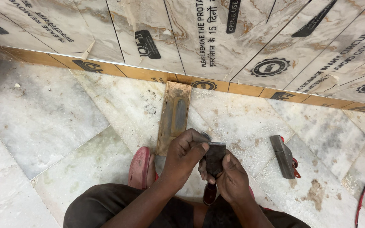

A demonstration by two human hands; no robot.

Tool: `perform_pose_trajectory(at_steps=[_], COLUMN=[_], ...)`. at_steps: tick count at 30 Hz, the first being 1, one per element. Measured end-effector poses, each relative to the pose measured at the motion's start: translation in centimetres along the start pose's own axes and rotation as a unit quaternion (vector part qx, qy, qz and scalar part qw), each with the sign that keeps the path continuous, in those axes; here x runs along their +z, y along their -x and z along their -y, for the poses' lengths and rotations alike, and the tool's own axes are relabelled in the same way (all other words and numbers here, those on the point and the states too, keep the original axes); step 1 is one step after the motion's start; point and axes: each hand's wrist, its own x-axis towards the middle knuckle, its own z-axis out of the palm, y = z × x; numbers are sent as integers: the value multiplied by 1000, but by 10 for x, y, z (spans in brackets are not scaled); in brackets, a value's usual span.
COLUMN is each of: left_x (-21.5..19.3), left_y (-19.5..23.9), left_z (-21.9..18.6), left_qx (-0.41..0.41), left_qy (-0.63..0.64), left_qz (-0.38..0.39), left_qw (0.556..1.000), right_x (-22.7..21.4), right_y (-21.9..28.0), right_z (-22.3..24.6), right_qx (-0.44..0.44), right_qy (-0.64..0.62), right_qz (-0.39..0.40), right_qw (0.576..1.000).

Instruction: The person sits on the floor and sharpens a metal tool blade using a sharpening stone. They repeatedly rub the blade against the stone and periodically inspect the edge with their fingers.

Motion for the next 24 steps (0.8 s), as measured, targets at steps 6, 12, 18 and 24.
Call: perform_pose_trajectory(at_steps=[6,12,18,24], left_x=[-1,0,-1,-3], left_y=[-2,-2,-4,-5], left_z=[0,0,1,2], left_qx=[-3,-5,2,10], left_qy=[-16,-30,-30,-35], left_qz=[-21,-32,-23,-12], left_qw=[1000,999,999,999], right_x=[2,4,6,4], right_y=[0,0,0,-1], right_z=[-1,0,0,-2], right_qx=[-5,-12,-16,-14], right_qy=[13,32,68,99], right_qz=[1,9,5,7], right_qw=[1000,999,998,995])
